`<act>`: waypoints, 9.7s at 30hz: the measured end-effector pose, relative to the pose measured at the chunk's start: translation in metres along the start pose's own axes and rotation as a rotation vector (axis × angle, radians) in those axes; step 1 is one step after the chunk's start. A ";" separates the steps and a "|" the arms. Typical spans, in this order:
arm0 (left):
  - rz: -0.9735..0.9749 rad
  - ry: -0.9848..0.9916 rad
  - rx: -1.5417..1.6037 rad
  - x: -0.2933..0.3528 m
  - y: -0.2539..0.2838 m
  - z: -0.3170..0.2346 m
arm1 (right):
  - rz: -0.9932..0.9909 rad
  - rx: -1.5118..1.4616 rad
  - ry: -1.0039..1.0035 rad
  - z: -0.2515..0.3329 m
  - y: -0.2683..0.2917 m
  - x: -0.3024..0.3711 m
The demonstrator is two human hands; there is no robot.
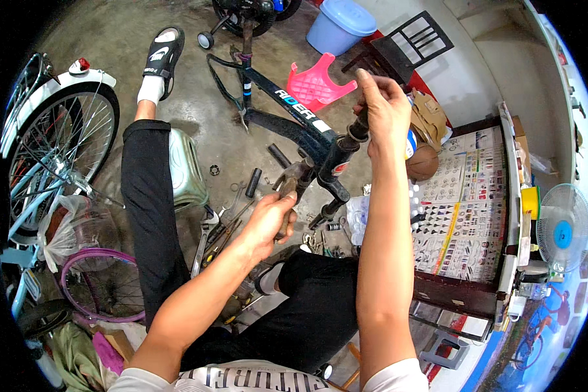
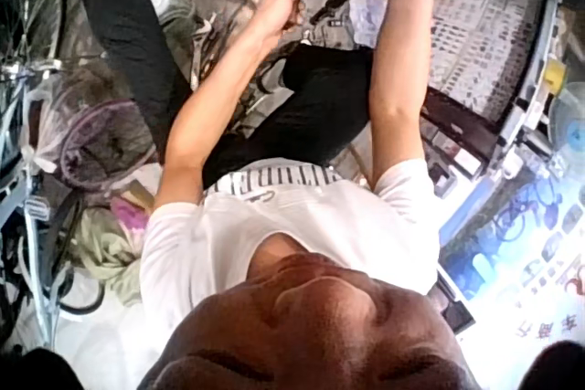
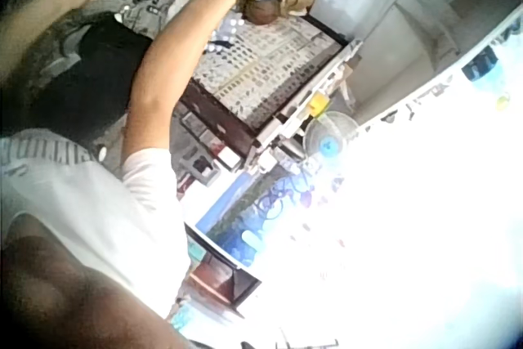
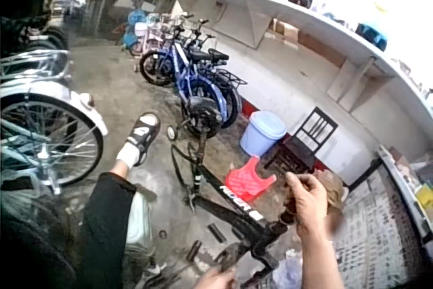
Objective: The person uses a hammer to tap and remove parts from a bicycle fork assembly by hand while sitting on the floor.
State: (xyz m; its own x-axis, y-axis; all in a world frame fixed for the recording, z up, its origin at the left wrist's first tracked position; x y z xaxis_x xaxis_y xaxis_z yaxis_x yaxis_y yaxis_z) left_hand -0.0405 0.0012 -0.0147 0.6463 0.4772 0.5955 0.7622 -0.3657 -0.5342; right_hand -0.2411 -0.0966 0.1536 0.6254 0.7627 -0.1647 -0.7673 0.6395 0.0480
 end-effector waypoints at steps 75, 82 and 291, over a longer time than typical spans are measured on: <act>-0.207 0.067 0.239 -0.018 0.006 -0.015 | 0.175 -0.045 0.064 0.005 -0.038 0.015; 0.014 -0.062 0.172 0.002 0.001 -0.047 | 0.206 -0.058 0.062 -0.004 -0.040 0.019; 0.208 -0.749 -2.437 0.091 0.006 -0.047 | -0.065 -0.646 -0.563 -0.231 0.012 0.179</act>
State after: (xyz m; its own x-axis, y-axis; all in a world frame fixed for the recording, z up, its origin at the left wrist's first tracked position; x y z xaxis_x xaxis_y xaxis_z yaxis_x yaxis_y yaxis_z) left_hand 0.0247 0.0045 0.0643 0.9602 0.2082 0.1861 -0.1936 0.0159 0.9809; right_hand -0.1715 0.0255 -0.1027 0.5170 0.7702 0.3735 -0.5514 0.6334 -0.5428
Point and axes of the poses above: each hand's wrist, its own x-axis away from the middle knuckle, its own y-axis out of the back of the hand, z = x × y, the point moved 5 cm from there along -x, towards the middle knuckle, and after that the axes turned 10 degrees about -x, right-handed, at the moved point
